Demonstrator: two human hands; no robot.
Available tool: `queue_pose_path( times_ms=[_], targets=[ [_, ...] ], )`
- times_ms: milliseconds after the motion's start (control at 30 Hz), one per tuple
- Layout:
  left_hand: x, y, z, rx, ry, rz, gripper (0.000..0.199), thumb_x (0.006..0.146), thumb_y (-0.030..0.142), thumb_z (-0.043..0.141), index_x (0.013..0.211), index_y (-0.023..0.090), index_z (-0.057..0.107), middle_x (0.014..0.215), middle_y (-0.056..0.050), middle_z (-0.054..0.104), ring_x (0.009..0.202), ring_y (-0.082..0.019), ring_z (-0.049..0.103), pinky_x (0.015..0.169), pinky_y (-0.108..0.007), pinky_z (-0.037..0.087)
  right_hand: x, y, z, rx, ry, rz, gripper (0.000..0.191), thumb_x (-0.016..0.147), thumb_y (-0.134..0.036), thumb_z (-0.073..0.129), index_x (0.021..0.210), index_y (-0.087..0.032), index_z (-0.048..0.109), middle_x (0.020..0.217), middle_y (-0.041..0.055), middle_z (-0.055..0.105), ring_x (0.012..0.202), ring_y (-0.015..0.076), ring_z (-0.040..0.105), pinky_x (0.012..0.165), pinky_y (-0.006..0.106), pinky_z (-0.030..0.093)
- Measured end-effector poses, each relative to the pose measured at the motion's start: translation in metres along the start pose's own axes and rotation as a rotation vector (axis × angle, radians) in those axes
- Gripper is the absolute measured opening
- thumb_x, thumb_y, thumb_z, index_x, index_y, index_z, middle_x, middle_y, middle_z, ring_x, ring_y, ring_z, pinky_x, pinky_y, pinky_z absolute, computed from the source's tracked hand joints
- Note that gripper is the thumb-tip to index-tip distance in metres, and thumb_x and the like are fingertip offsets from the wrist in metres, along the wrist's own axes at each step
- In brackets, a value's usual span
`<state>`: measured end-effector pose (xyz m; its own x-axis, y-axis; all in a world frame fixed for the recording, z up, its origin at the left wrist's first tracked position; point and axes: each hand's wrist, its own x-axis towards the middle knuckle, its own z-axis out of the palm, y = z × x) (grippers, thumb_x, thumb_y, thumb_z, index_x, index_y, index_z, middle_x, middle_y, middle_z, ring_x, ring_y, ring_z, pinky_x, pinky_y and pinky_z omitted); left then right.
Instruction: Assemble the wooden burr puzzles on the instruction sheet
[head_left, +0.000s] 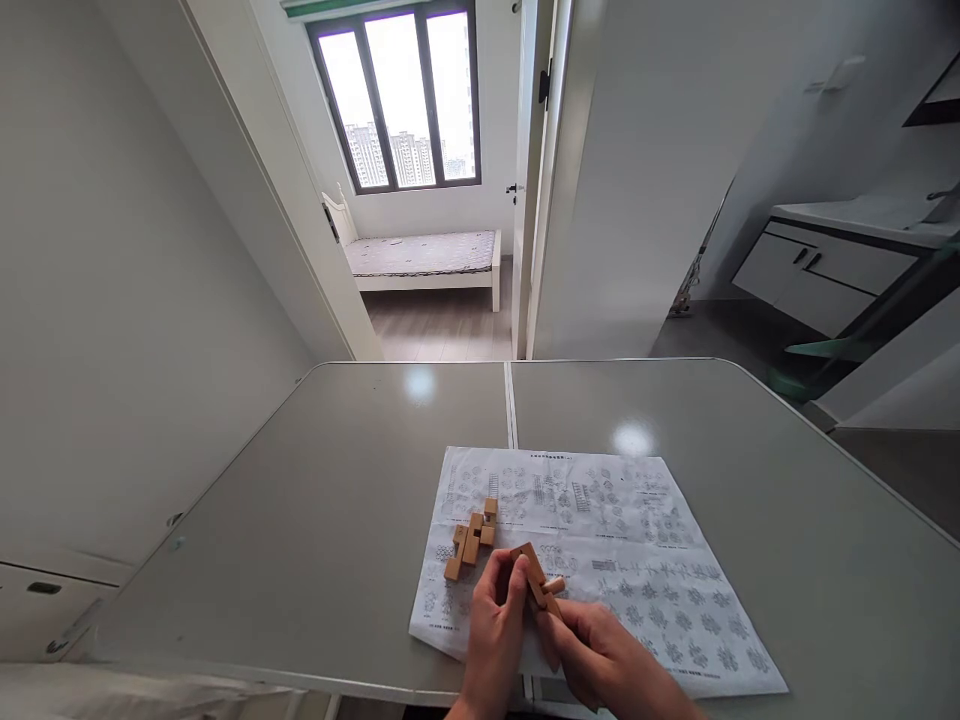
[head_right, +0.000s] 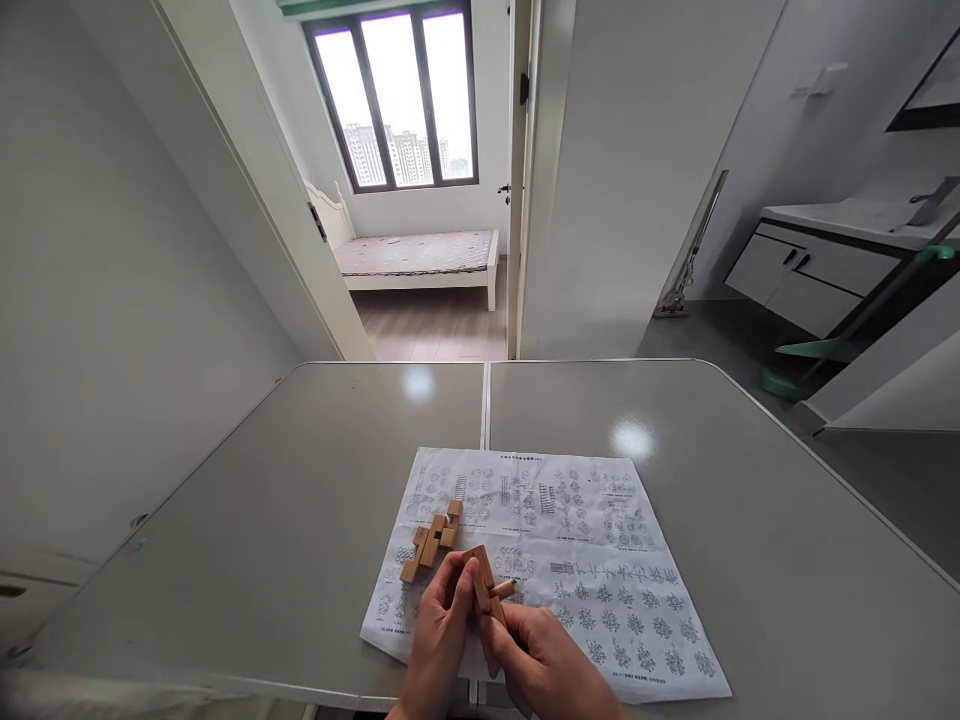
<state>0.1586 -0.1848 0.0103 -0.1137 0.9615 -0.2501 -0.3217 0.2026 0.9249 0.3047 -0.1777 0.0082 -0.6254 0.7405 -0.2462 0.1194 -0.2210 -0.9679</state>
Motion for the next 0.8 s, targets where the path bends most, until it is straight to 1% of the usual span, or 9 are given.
queue_pose_path(
  times_ms=[200, 367, 533, 633, 800],
  targets=[
    [-0.0047, 0.0072, 0.0027, 0.001, 0.061, 0.000, 0.044, 0.083, 0.061, 0.074, 0.086, 0.018, 0.064, 0.075, 0.000, 0.062, 0.076, -0.019, 0.068, 0.078, -0.030, 0.060, -0.0001, -0.0012, 0.0013, -0.019, -0.002, -0.006, 0.062, 0.095, -0.078, 0.042, 0.074, -0.020, 0.049, 0.056, -0.0067, 0.037, 0.046, 0.0077, 0.033, 0.044, 0.021, 0.025],
    [-0.0075, 0.0108, 0.0055, -0.012, 0.042, 0.015, 0.043, 0.077, 0.056, 0.081, 0.086, 0.018, 0.063, 0.076, 0.001, 0.062, 0.074, -0.018, 0.067, 0.079, -0.030, 0.059, 0.0010, 0.0022, 0.0026, 0.011, -0.005, 0.008, 0.061, 0.094, -0.079, 0.043, 0.074, -0.021, 0.047, 0.052, -0.0078, 0.036, 0.043, 0.0076, 0.031, 0.043, 0.022, 0.023],
    [-0.0053, 0.0088, 0.0045, 0.001, 0.027, 0.018, 0.043, 0.078, 0.056, 0.080, 0.086, 0.018, 0.061, 0.074, 0.002, 0.062, 0.076, -0.019, 0.069, 0.081, -0.032, 0.060, 0.0016, -0.0001, 0.0034, -0.002, -0.001, -0.001, 0.062, 0.094, -0.080, 0.043, 0.073, -0.021, 0.047, 0.053, -0.0070, 0.037, 0.044, 0.0079, 0.032, 0.044, 0.023, 0.024],
    [-0.0055, 0.0089, 0.0038, 0.012, 0.034, 0.033, 0.042, 0.078, 0.056, 0.079, 0.087, 0.019, 0.061, 0.073, 0.003, 0.060, 0.074, -0.018, 0.068, 0.082, -0.033, 0.060, 0.0015, -0.0039, 0.0037, -0.014, -0.004, 0.001, 0.063, 0.093, -0.080, 0.042, 0.073, -0.021, 0.046, 0.053, -0.0068, 0.036, 0.044, 0.0082, 0.031, 0.044, 0.023, 0.023],
    [-0.0071, 0.0100, 0.0036, 0.040, 0.047, 0.037, 0.042, 0.079, 0.056, 0.078, 0.088, 0.018, 0.063, 0.073, 0.001, 0.061, 0.073, -0.020, 0.069, 0.077, -0.033, 0.062, 0.0009, -0.0064, 0.0048, -0.031, 0.003, -0.007, 0.062, 0.094, -0.079, 0.043, 0.073, -0.021, 0.045, 0.059, -0.0047, 0.040, 0.048, 0.0087, 0.034, 0.046, 0.024, 0.025]
  ],
)
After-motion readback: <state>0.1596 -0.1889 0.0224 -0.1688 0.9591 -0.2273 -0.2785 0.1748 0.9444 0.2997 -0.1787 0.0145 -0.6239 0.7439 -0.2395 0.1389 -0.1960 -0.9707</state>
